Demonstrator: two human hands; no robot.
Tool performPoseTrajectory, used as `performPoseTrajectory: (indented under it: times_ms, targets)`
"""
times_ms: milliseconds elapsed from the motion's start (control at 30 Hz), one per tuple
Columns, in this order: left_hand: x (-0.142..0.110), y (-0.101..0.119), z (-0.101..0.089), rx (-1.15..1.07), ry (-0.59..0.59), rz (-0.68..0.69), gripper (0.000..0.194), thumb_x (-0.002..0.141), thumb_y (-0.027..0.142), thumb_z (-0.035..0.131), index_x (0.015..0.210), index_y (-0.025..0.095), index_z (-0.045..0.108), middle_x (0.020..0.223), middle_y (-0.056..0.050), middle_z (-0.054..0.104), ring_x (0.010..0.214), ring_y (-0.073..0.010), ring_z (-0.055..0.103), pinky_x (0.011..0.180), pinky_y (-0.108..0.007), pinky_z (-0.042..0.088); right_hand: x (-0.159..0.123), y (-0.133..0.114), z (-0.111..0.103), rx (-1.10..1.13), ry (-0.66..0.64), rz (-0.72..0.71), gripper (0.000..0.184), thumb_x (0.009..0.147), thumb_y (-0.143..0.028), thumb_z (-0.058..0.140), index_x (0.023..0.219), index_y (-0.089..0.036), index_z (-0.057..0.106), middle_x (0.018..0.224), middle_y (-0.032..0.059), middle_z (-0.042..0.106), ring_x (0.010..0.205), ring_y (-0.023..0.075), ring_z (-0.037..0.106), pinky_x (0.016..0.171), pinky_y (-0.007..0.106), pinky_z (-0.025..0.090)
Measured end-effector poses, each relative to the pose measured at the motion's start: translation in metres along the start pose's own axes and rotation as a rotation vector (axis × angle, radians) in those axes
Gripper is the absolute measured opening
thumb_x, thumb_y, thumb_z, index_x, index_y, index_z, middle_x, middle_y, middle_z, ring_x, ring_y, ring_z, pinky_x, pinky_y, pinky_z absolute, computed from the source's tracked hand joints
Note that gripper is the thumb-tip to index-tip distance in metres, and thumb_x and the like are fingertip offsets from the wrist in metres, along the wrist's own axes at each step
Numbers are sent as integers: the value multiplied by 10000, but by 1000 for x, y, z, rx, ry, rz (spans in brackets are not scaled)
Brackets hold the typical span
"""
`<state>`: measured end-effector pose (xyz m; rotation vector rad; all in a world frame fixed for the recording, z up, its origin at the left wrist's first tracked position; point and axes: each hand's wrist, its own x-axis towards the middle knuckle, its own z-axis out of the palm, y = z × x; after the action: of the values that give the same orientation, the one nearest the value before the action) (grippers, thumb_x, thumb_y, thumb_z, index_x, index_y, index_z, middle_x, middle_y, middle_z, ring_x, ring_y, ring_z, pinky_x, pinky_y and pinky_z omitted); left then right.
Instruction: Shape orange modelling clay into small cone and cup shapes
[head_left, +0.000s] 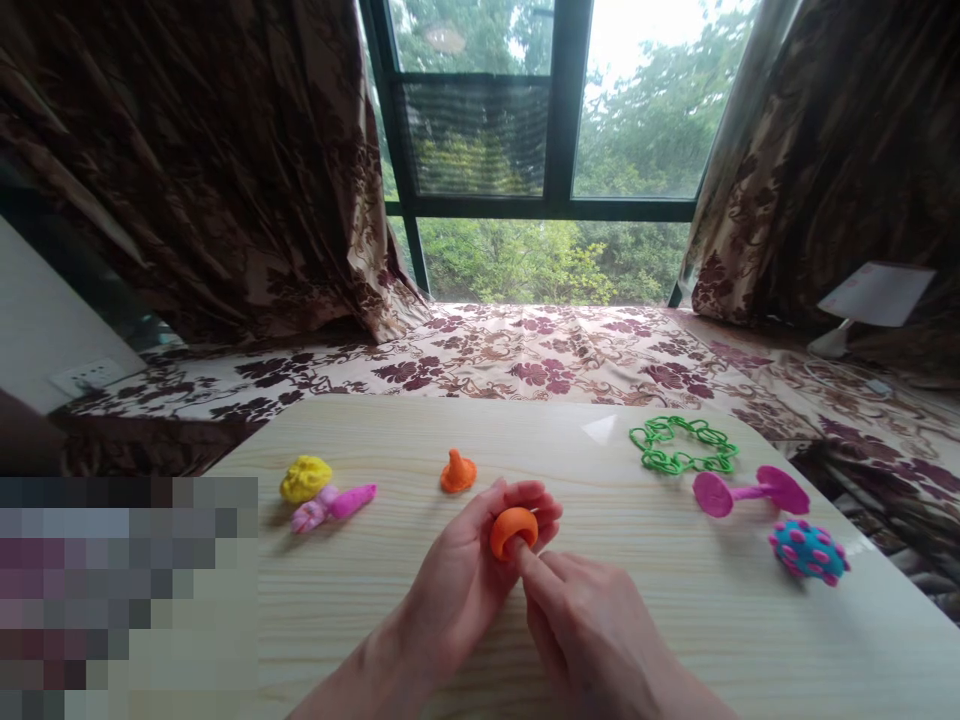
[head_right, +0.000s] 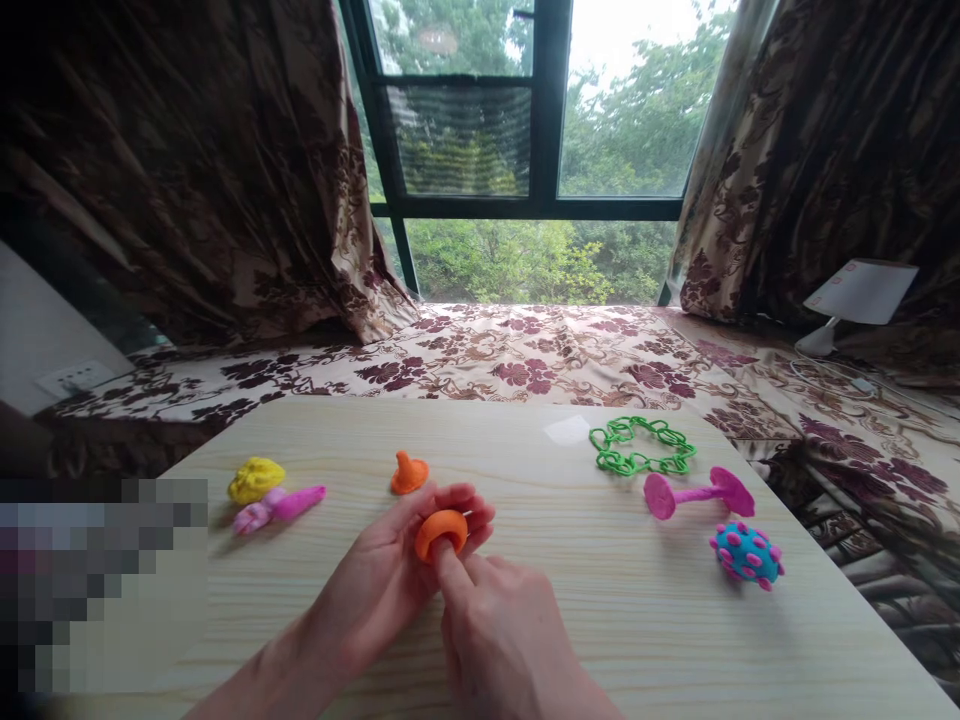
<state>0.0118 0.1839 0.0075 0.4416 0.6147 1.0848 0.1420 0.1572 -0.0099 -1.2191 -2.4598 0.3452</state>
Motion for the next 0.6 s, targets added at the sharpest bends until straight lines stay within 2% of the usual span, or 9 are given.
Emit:
performPoseTrajectory:
  times_ms: [133,200,267,367,433,500,600]
  targets:
    - [0,0,0,23,27,-15,244,799,265,500,905,75,610,929,-113,607,996,-226,541,983,-346,349,0,-1,6,-79,-9,-24,464,731,-110,408,1194,-132,407,817,67,606,661,173,529,527,251,337]
    - [0,1,1,29,21,-14,253,801,273,496,916,76,606,950,-116,602,1018,-237,529,983,-352,348,0,0,6,-48,5,-28,465,727,-99,408,1191,-129,411,802,66,604,647,170,524,523,250,336]
    - [0,3,3,25,-8,-10,277,810,286,482,972,88,589,1025,-123,582,1065,-251,500,984,-366,344,0,1,3,78,45,-9,405,758,-113,402,1161,-147,428,782,47,597,617,147,509,531,242,342]
    - [-1,5,5,14,-56,-15,306,825,295,456,1071,134,540,1156,-119,524,1137,-252,441,983,-381,337,2,1,-5,405,102,89,208,845,-165,350,988,-175,501,682,-1,557,562,105,477,541,216,353]
    - [-3,5,6,9,-76,-19,306,833,292,443,1092,150,524,1187,-112,505,1160,-240,417,981,-369,337,4,-1,-10,646,91,176,212,884,-195,299,900,-177,509,609,-22,509,527,89,458,510,194,353]
    - [-4,4,7,9,-91,-30,307,837,293,434,1100,156,517,1167,-109,516,1153,-235,424,965,-368,353,6,-3,-14,828,34,218,229,896,-210,277,904,-176,504,586,-30,485,503,83,449,473,177,350]
    - [-4,1,5,11,-90,-50,323,833,305,441,1125,181,500,1085,-99,556,1093,-239,479,913,-384,399,6,-4,-16,831,-1,187,206,884,-196,310,963,-183,499,614,-24,514,507,83,460,476,176,359]
